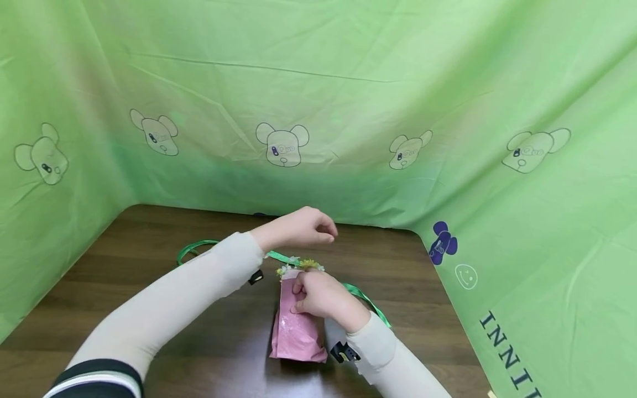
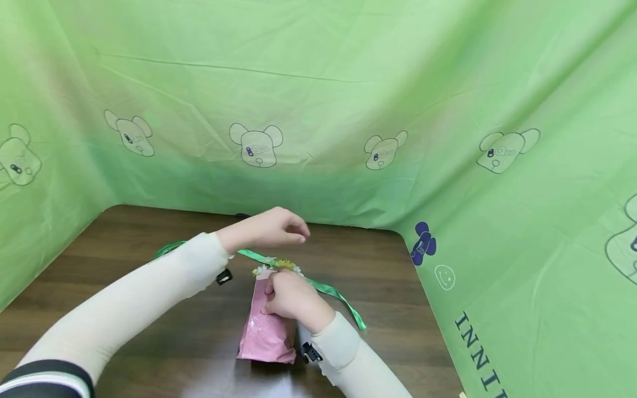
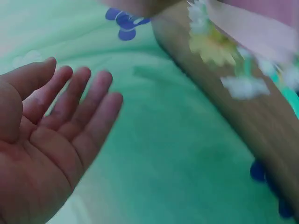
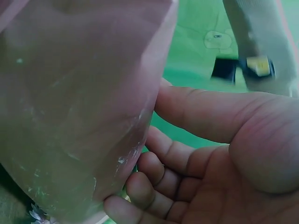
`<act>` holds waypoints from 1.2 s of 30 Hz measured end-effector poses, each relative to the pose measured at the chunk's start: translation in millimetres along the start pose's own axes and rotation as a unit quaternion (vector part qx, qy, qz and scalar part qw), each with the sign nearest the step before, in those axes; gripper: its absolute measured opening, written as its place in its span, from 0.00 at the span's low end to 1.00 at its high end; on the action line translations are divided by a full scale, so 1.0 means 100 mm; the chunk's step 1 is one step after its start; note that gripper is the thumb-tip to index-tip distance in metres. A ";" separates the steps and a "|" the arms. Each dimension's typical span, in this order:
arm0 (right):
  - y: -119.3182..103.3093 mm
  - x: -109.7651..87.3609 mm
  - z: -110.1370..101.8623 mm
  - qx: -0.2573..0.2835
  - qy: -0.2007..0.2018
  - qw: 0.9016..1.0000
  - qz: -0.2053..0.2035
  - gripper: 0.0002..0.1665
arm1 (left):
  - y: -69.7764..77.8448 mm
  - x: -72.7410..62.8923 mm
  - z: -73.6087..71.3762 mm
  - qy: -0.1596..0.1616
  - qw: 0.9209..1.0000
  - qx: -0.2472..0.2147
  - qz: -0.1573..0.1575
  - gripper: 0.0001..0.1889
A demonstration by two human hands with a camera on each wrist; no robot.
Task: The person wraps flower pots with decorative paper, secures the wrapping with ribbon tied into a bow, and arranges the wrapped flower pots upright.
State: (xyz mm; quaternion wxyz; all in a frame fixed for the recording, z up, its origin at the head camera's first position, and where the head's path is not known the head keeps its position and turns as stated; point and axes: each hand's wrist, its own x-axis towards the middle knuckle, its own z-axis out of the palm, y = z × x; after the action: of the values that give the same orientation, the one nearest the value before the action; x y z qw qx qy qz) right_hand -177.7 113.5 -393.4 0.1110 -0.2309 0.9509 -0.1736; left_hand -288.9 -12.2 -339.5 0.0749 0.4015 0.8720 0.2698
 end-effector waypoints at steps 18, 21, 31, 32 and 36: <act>0.15 -0.03 0.09 0.050 0.042 0.998 -0.014 0.20 | -0.22 -1.36 1.04 0.065 0.998 0.000 -0.004 0.29; 0.17 -0.02 0.13 0.056 0.047 0.997 -0.014 0.20 | -0.17 -1.37 1.13 0.084 0.996 0.031 -0.024 0.28; 0.38 -0.08 0.03 0.162 0.028 0.983 -0.081 0.08 | 0.11 -1.29 0.99 0.076 0.989 0.124 -0.037 0.17; 0.43 -0.09 0.00 0.158 0.030 0.984 -0.076 0.07 | 0.14 -1.28 0.98 0.069 0.989 0.127 -0.041 0.17; 0.72 -0.14 -0.08 0.077 0.076 0.994 0.003 0.07 | 0.23 -1.25 0.94 0.049 0.987 0.141 -0.056 0.19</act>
State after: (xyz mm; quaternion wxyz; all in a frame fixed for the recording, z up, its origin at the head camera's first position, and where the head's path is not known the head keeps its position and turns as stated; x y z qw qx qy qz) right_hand -197.0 182.4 -411.5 0.0560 -0.2050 0.9412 -0.2627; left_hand -157.6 -53.8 -417.7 -0.0104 0.3445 0.9252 0.1587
